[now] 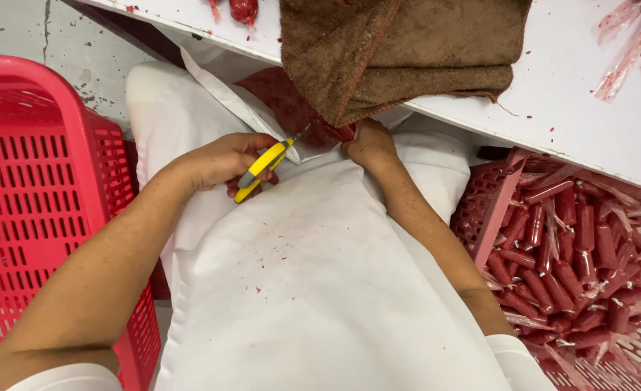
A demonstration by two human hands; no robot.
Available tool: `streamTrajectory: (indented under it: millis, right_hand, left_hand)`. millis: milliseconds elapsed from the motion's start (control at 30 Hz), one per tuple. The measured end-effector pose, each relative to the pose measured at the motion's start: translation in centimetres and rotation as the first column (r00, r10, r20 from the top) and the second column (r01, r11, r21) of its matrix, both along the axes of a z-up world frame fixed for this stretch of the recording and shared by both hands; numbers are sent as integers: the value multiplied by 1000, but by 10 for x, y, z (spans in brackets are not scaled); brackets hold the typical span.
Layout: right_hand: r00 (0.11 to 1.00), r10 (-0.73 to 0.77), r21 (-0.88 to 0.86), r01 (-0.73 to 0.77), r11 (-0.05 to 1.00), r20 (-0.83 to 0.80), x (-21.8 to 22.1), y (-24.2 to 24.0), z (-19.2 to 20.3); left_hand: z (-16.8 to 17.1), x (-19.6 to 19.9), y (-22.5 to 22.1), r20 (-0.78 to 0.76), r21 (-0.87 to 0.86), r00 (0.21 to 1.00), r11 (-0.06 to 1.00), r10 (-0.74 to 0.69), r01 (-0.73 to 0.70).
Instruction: Using scissors to separate strings of small red packaged food items and sorting them into different baskets on a production line.
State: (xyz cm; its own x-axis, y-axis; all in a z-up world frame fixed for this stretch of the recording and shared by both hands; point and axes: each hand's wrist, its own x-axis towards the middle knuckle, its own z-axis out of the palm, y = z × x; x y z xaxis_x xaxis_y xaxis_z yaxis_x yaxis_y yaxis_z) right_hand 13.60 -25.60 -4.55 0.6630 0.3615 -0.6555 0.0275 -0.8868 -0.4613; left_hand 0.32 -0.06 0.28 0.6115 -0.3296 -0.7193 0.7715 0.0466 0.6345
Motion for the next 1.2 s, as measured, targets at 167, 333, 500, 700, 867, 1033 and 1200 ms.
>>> streamTrajectory:
  millis: [167,333,500,700,867,1033,1200]
  right_hand:
    - [1000,11,-23,-11,1000,9,-1,-4,-4]
    - [996,74,-48,-71,996,43,-1,-2,-4]
    - [993,113,-53,-111,992,42,-2,-1,-1]
    - [954,200,-89,-184,979,223,-8,-2,-1]
    - [982,38,58,-50,997,186,-25,-18,-17]
    - [833,-222,447,475,758,-508,-43,-32,104]
    - [767,365,850,478,222,-527,38,-55,169]
  left_hand:
    - [10,4,-2,33,67,996,994,-87,85]
    - [19,13,-5,55,209,981,963,-184,169]
    - [25,22,-11,108,275,970,944,-220,183]
    - [-26,10,-3,167,329,957,928,-239,175]
    - [-25,19,-2,58,318,998,948,0,-18]
    - [-11,26,-13,-92,393,995,920,32,7]
    - [-35,21,-19,-110,367,993,930,32,10]
